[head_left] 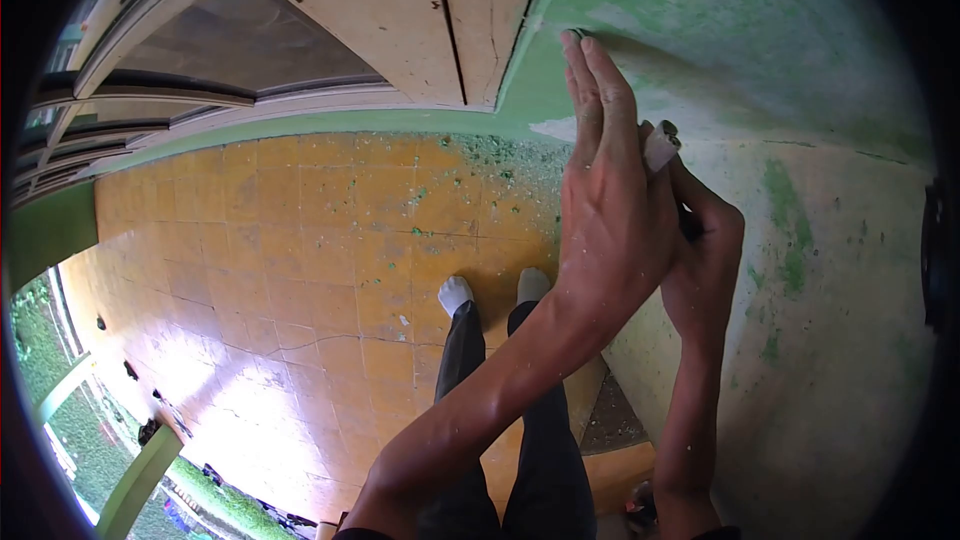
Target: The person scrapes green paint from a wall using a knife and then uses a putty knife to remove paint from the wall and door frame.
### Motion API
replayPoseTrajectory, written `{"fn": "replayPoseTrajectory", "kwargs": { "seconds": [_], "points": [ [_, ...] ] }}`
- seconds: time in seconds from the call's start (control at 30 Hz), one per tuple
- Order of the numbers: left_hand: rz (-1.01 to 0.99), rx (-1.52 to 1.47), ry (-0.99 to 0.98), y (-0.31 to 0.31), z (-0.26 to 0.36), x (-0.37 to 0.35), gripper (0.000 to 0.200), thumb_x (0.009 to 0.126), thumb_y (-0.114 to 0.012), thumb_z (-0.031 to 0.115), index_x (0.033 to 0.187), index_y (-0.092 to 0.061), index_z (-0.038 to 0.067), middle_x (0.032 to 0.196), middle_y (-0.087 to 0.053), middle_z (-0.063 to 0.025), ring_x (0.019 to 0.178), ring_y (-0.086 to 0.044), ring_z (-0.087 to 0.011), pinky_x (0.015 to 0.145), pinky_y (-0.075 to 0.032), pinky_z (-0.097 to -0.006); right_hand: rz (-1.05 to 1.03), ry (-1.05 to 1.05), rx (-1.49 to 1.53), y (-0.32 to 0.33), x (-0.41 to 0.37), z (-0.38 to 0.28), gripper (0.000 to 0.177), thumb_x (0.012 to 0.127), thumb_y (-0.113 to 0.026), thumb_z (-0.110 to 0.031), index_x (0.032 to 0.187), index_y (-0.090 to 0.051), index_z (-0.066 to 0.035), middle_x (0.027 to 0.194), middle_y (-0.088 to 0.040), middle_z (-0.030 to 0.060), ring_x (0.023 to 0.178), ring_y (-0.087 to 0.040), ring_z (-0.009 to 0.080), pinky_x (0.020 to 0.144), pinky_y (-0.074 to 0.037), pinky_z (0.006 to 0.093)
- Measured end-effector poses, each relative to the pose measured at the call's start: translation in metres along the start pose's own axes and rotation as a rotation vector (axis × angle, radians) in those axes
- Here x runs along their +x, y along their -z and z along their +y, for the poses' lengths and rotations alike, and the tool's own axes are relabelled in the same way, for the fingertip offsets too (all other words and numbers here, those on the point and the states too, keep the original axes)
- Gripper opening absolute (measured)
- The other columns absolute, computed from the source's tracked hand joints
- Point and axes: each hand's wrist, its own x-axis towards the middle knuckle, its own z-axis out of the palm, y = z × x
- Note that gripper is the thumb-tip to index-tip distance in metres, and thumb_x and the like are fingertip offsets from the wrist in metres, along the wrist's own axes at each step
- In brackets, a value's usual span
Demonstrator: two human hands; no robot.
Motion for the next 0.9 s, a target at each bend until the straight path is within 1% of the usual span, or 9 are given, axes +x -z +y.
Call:
{"fn": "replayPoseTrajectory", "kwargs": {
  "seconds": [0.1,0.17,0.2,0.27,0.4,0.6,0.7,0.77,0.9],
  "points": [
    [0.0,0.167,-0.179,-0.003,-0.009,-0.005,0.07,0.092,-0.044,0.0,0.151,-0.009,-0.01,0.153,-0.009,-0.0412,0.129,-0.037,-0.0585,0.09,-0.049,-0.0485,-0.042,-0.005,-0.013,0.001,-0.002,0.003,0.04,0.091,-0.062,-0.005,0.13,-0.059,0.004,0.097,-0.07,0.0102,0.09,-0.059,0.0078,0.08,-0.048,0.0241],
    [0.112,0.193,-0.155,-0.005,-0.004,-0.005,0.063,0.094,-0.045,0.002,0.147,-0.016,-0.016,0.139,-0.038,-0.0434,0.106,-0.061,-0.0473,0.091,-0.048,-0.0425,-0.043,0.024,-0.022,0.001,0.0,-0.002,0.04,0.091,-0.062,-0.005,0.129,-0.059,0.004,0.097,-0.07,0.0103,0.09,-0.058,0.0074,0.079,-0.048,0.024],
    [0.112,0.194,-0.16,-0.002,-0.001,-0.002,0.063,0.094,-0.045,0.002,0.147,-0.016,-0.016,0.139,-0.038,-0.0434,0.106,-0.061,-0.0473,0.091,-0.048,-0.0425,-0.045,0.052,-0.04,0.001,0.001,-0.004,0.04,0.091,-0.062,-0.005,0.129,-0.059,0.004,0.097,-0.07,0.0104,0.089,-0.058,0.007,0.078,-0.048,0.0239],
    [0.048,0.005,0.059,0.006,0.004,0.004,0.065,0.095,-0.046,0.003,0.148,-0.014,-0.016,0.117,-0.055,-0.0379,0.09,-0.063,-0.0373,0.084,-0.048,-0.0412,-0.05,0.036,-0.027,-0.002,0.005,-0.004,0.04,0.091,-0.061,-0.005,0.129,-0.059,0.004,0.097,-0.07,0.0107,0.088,-0.058,0.007,0.078,-0.049,0.0243],
    [0.045,0.026,-0.017,0.011,-0.002,0.002,0.064,0.096,-0.046,0.004,0.148,-0.015,-0.016,0.098,-0.059,-0.0301,0.085,-0.061,-0.0312,0.081,-0.049,-0.0397,0.004,0.108,-0.017,-0.012,0.001,-0.004,0.041,0.088,-0.063,-0.005,0.128,-0.06,0.003,0.094,-0.07,0.0113,0.085,-0.058,0.0071,0.075,-0.049,0.0259],
    [0.027,0.069,0.003,0.022,-0.014,0.002,0.063,0.097,-0.049,0.006,0.149,-0.018,-0.014,0.108,-0.061,-0.0318,0.091,-0.064,-0.0345,0.085,-0.049,-0.0406,-0.013,0.092,-0.032,-0.023,0.003,0.002,0.041,0.086,-0.065,-0.005,0.126,-0.061,0.003,0.082,-0.065,0.0148,0.075,-0.057,0.0098,0.069,-0.048,0.0286],
    [0.084,0.156,-0.187,0.025,-0.015,0.0,0.065,0.098,-0.05,0.007,0.15,-0.016,-0.011,0.124,-0.056,-0.0362,0.108,-0.062,-0.0412,0.093,-0.047,-0.0424,0.006,0.125,0.027,-0.024,-0.009,0.01,0.042,0.086,-0.062,-0.003,0.127,-0.06,0.005,0.085,-0.065,0.0154,0.077,-0.059,0.0115,0.07,-0.048,0.0286],
    [-0.13,0.008,0.094,0.035,0.005,-0.008,0.066,0.095,-0.045,0.001,0.149,-0.011,-0.013,0.147,-0.019,-0.0453,0.126,-0.04,-0.0585,0.097,-0.045,-0.0505,-0.056,0.055,0.03,-0.017,-0.024,0.006,0.045,0.087,-0.059,-0.002,0.131,-0.055,0.006,0.092,-0.066,0.0159,0.082,-0.06,0.0122,0.075,-0.048,0.0279],
    [-0.159,-0.046,0.214,0.028,0.019,-0.016,0.064,0.098,-0.05,0.008,0.15,-0.016,-0.011,0.146,-0.032,-0.0399,0.131,-0.044,-0.0467,0.103,-0.042,-0.0439,-0.153,-0.188,0.084,0.008,-0.038,-0.016,0.049,0.09,-0.056,-0.002,0.138,-0.05,0.005,0.11,-0.067,0.0122,0.087,-0.058,0.0098,0.079,-0.047,0.0237]
  ]
}}
